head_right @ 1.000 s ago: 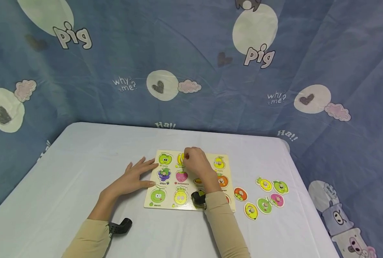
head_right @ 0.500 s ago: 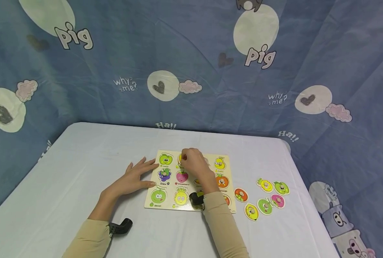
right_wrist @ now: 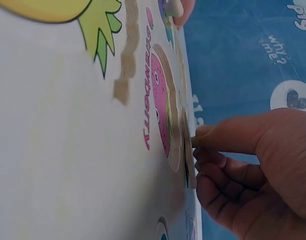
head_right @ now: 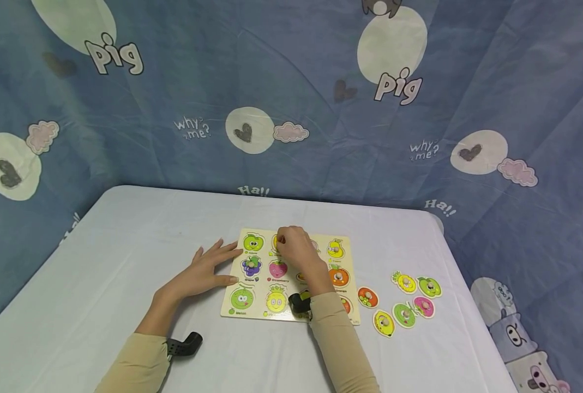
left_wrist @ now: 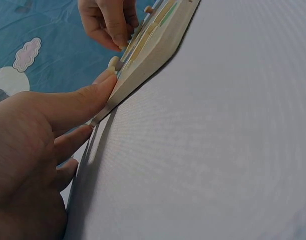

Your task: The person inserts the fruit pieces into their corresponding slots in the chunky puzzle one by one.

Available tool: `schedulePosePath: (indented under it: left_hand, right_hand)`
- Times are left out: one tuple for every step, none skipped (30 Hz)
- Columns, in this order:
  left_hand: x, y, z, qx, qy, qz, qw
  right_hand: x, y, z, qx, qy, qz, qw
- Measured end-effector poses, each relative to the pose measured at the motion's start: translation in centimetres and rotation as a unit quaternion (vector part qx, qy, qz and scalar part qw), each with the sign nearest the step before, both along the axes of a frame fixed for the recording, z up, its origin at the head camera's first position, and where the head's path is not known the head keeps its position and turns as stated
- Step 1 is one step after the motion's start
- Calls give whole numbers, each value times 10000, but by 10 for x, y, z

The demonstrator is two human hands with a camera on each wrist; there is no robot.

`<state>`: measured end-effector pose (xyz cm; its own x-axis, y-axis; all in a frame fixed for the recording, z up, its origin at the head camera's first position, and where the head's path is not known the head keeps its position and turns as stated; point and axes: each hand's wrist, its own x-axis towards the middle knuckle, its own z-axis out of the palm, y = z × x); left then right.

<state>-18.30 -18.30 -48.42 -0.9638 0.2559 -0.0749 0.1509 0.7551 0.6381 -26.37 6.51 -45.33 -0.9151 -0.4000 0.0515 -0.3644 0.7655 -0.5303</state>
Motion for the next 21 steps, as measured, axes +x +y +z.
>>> schedulePosePath:
  left_hand:
    - [0, 0, 0, -6, 4, -4, 10000]
    - [0, 0, 0, -12, 10, -5, 10000]
    - [0, 0, 0, -19, 13, -6, 10000]
    - [1, 0, 0, -25, 16, -5, 10000]
    - [1, 0, 0, -29, 20, -5, 10000]
    - [1, 0, 0, -34, 21, -8, 10000]
    - [1, 1, 0, -39, 21, -9, 10000]
    - [1, 1, 0, -34, 16, -4, 10000]
    - [1, 1, 0, -35, 15, -2, 10000]
    - [1, 1, 1, -35, 14, 3, 10000]
    - [1, 1, 1, -33, 21, 3, 10000]
    - [1, 1, 1, -37, 26, 7, 10000]
    - [1, 1, 1, -39, 31, 12, 10000]
    - [1, 1, 1, -38, 34, 17, 10000]
    - [1, 1, 1, -41, 41, 20, 10000]
    - [1, 1, 2, -40, 42, 23, 10000]
    - [1, 1, 2, -41, 42, 25, 10000]
    - [1, 2, 2, -48, 39, 25, 10000]
    - [1, 2, 2, -45, 35, 26, 10000]
    - [1, 2, 2, -43, 31, 25, 10000]
    - [1, 2, 2, -49, 29, 24, 10000]
  right_hand:
    - [0, 0, 0, -13, -1, 1, 10000]
    - [0, 0, 0, -23, -5, 1, 10000]
    - [0, 0, 0, -33, -4, 9, 10000]
    - [1, 0, -1, -38, -4, 23, 10000]
    - [1, 1, -1, -40, -11, 22, 10000]
    - [1, 1, -1, -35, -20, 16, 10000]
    - [1, 1, -1, -30, -29, 10, 10000]
    - [1, 1, -1, -31, -38, 9, 10000]
    - [1, 1, -2, -31, -39, 6, 10000]
    - [0, 0, -2, -23, -42, -8, 10000]
    - [0, 0, -2, -11, -35, -21, 10000]
    - [0, 0, -3, -5, -30, -29, 10000]
    - [0, 0, -3, 8, -17, -38, 10000]
    - [0, 0, -3, 16, 6, -35, 10000]
    - [0, 0, -4, 30, 24, -39, 10000]
    - [0, 0, -4, 43, 44, -39, 10000]
    - [0, 0, -5, 47, 66, -29, 10000]
    - [0, 0, -5, 46, 82, -21, 10000]
    - [0, 0, -5, 40, 97, -9, 9999]
    - [0, 0, -5, 32, 109, 5, 9999]
    - [0, 0, -5, 24, 107, 9, 9999]
